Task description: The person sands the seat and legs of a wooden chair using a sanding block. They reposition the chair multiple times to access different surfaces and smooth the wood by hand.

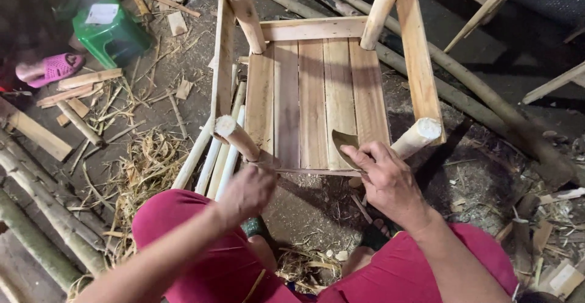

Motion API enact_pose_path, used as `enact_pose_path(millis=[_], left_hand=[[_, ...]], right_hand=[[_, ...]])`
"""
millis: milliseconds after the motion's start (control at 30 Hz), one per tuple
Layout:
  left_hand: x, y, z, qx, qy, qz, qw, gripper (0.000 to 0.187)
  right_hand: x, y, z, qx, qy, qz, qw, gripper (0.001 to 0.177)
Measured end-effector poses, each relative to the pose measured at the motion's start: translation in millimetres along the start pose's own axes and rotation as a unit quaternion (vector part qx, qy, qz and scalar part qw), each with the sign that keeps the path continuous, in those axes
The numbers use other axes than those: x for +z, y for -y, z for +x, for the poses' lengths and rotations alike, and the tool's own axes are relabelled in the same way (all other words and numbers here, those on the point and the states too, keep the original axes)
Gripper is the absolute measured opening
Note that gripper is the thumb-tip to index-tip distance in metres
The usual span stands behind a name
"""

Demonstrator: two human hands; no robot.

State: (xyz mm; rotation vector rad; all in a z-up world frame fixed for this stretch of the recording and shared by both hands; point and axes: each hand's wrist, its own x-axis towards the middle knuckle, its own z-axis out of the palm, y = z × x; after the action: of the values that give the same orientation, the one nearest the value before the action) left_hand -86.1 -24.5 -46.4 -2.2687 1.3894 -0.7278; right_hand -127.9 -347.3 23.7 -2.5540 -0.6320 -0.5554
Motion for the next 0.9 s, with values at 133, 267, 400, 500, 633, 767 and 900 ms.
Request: enact_pose_path(millis=[133, 267, 400, 500, 633, 767, 900], left_hand=[[5.9, -60.0, -37.0, 0.006, 0.020, -0.240, 0.971, 0.017], [7.4, -33.6, -39.8, -0.213, 0.190, -0.286, 0.915, 0.052], [-28.3, 21.0, -0.8, -0.434, 0.263, -0.491, 0.708, 0.065], [-32.6, 29.6, 19.3, -0.549, 0.179, -0.684, 0.446, 0.063], [-29.2, 28.0, 25.4, -0.585, 0.165, -0.651, 0.455, 0.030], [-38.5, 19.5, 12.8, -0.529, 0.176, -0.655, 0.511, 0.026], [-19.5, -18.1, -5.0, -0.402, 0.199, -0.549, 0.705, 0.019]], right_hand=[[-8.8, 8.5, 5.5, 0.009, 0.004, -0.016, 1.000, 0.054], [4.7, 10.0, 7.6, 0.026, 0.023, 0.009, 0.999, 0.054], [5.3, 21.7, 14.8, 0.024, 0.047, 0.002, 0.999, 0.053], [11.0, 20.4, 18.6, 0.010, 0.058, -0.020, 0.998, 0.051], [15.6, 19.5, 21.0, 0.037, 0.084, -0.027, 0.995, 0.046], [19.8, 10.6, 24.8, 0.050, 0.090, -0.033, 0.994, 0.045], [27.2, 1.4, 26.2, 0.055, 0.075, -0.036, 0.995, 0.051]])
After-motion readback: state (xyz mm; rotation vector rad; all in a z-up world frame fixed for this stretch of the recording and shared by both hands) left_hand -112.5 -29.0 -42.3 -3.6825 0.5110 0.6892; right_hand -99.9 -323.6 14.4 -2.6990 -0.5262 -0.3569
